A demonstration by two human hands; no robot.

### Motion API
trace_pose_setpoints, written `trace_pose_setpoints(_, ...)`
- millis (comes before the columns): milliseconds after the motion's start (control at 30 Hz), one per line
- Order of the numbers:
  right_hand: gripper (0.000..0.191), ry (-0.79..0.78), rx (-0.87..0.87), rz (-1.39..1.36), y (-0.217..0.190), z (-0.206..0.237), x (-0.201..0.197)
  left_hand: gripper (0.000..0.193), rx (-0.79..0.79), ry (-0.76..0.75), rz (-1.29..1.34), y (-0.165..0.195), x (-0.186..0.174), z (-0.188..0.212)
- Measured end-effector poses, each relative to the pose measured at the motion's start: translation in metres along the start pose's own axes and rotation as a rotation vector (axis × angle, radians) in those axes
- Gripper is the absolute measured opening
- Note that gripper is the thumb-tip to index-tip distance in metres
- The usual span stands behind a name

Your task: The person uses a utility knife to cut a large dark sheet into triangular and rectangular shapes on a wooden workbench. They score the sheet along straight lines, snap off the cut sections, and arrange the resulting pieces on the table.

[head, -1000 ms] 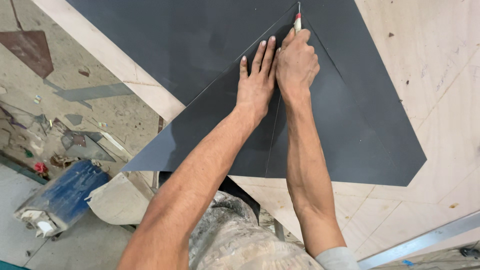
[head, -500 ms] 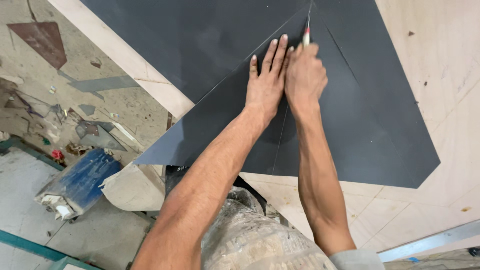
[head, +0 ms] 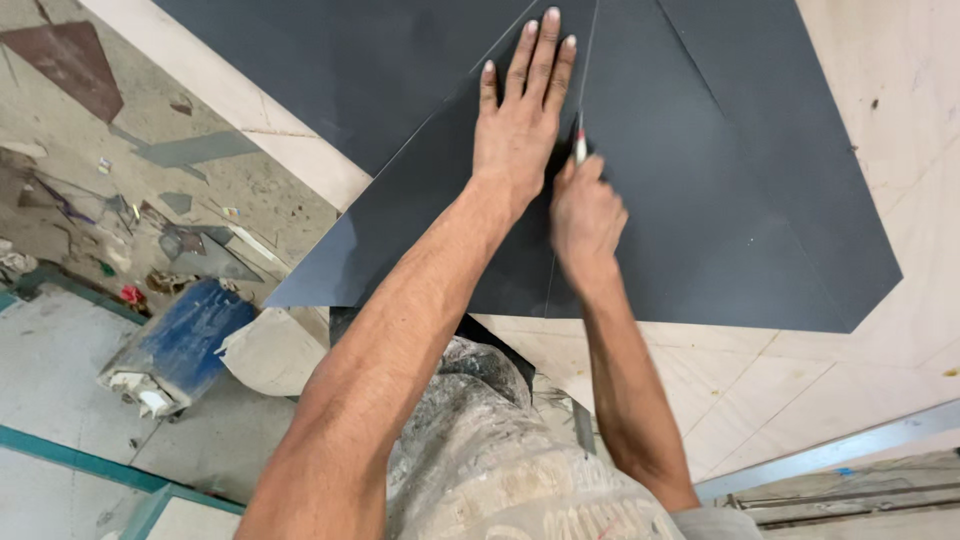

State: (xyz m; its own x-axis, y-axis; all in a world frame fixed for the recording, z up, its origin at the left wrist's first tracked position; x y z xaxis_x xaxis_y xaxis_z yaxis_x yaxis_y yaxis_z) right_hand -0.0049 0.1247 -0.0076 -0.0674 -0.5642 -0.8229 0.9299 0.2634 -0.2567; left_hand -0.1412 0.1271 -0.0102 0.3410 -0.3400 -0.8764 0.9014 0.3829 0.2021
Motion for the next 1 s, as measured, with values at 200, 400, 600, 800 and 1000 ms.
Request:
trace_pose_setpoints(200, 0.033, -0.032, 0.03, 0.02, 0.026, 0.054, 0.03, 0.125, 0.014, -0.032, -0.053, 0.001, -0.007, 0.001)
trace_pose_setpoints(400, 0.032, 0.151, 0.025, -0.37, 0.03, 0.032, -0.007, 0.144, 0.012, -0.141, -0.01, 0.003, -0.022, -0.002)
trace_pose_setpoints(600, 0.037, 0.341, -0.099, -0.626, -0.023, -0.085, -0.058, 0.152, -0.008, -0.228, 0.026, 0.001, -0.028, -0.004)
trace_pose_setpoints(800, 0.04, 0.314, -0.13, -0.294, -0.049, -0.143, -0.059, 0.149, 0.0, -0.188, -0.035, 0.002, -0.033, -0.004)
trace_pose_setpoints(1000, 0.037, 0.306, -0.134, -0.219, -0.06, -0.134, -0.062, 0.138, -0.001, -0.226, -0.11, 0.002, -0.027, -0.005)
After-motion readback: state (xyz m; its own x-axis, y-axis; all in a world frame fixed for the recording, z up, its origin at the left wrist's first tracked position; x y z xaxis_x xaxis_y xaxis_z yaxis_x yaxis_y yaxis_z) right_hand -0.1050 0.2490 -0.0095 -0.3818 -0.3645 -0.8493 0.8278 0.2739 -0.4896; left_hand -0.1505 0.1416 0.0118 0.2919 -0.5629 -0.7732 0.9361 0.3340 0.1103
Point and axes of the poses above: each hand's wrist, its own z-axis away from the middle knuckle, its own x-axis out of the palm, y = z × x, the point moved 7 cm from there along -z, towards the middle knuckle
